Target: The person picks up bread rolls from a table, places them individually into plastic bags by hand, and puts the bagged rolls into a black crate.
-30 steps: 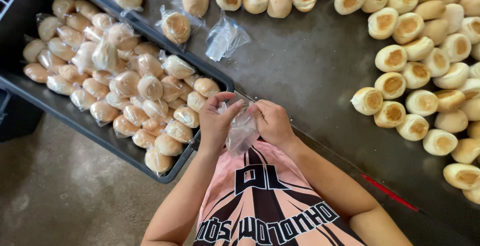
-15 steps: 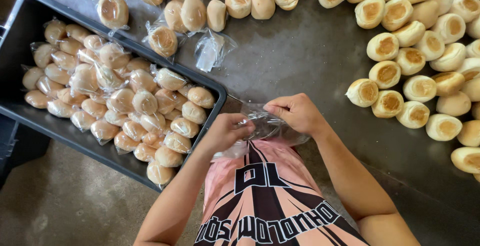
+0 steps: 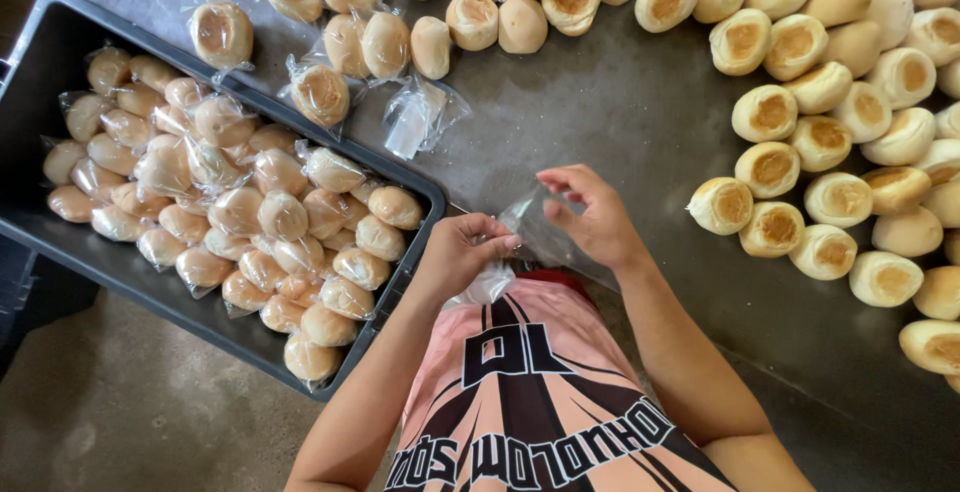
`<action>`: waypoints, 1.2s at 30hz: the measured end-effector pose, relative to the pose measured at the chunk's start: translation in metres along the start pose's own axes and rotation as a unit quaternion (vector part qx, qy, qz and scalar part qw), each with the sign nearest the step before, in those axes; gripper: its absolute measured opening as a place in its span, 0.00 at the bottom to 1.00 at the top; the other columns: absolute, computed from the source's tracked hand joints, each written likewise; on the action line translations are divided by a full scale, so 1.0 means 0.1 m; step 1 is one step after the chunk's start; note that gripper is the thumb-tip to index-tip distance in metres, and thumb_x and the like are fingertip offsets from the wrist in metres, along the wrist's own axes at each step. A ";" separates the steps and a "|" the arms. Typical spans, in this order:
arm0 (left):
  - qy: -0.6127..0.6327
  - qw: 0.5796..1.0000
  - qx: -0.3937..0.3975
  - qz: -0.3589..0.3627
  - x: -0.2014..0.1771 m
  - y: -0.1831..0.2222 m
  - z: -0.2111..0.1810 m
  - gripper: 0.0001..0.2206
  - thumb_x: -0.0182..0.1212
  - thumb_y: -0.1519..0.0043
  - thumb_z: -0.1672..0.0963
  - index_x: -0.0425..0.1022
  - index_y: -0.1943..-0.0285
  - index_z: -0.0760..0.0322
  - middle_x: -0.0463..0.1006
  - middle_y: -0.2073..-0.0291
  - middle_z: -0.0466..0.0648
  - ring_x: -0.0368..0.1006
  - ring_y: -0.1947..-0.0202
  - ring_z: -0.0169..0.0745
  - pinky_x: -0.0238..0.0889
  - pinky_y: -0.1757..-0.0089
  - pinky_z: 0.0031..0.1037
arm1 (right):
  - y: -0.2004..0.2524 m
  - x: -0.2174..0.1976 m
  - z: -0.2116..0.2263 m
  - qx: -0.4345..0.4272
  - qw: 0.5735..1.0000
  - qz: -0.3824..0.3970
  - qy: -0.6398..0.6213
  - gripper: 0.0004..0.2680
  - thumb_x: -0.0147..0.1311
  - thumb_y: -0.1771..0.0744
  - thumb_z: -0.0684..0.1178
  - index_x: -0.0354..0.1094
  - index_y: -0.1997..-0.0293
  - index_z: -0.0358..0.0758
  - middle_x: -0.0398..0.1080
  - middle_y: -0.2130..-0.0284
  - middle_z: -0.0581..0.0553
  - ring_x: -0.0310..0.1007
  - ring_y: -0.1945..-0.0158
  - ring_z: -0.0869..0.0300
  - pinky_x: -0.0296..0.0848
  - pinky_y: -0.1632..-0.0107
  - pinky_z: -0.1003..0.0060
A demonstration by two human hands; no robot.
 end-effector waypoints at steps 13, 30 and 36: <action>-0.262 0.964 -0.051 -0.015 0.01 0.02 -0.10 0.08 0.67 0.35 0.56 0.83 0.58 0.68 0.81 0.76 0.52 0.73 0.75 0.36 0.67 0.67 0.29 | -0.17 -0.15 -0.32 0.076 0.989 0.107 0.066 0.08 0.60 0.31 0.47 0.72 0.66 0.32 0.68 0.74 0.46 0.63 0.69 0.65 0.65 0.64 0.68; -0.161 0.917 0.238 -0.278 0.04 -0.09 -0.24 0.17 0.70 0.41 0.59 0.63 0.74 0.70 0.74 0.63 0.50 0.69 0.69 0.45 0.63 0.65 0.29 | 0.12 0.35 -0.53 0.276 0.754 0.032 -0.595 0.05 0.59 0.31 0.45 0.66 0.55 0.39 0.74 0.63 0.46 0.75 0.56 0.57 0.75 0.46 0.54; -0.247 0.885 0.247 -0.309 0.11 -0.10 -0.43 0.07 0.63 0.49 0.63 0.67 0.74 0.68 0.78 0.51 0.52 0.76 0.68 0.48 0.68 0.67 0.35 | -0.13 0.37 -0.57 0.195 0.898 0.161 -0.360 0.13 0.58 0.35 0.41 0.62 0.47 0.43 0.69 0.57 0.48 0.70 0.54 0.61 0.72 0.50 0.62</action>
Point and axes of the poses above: each hand's wrist, its own y-axis away from the middle knuckle, its own x-axis out of the palm, z = x × y, the point moved 3 cm from there along -y, towards the middle knuckle
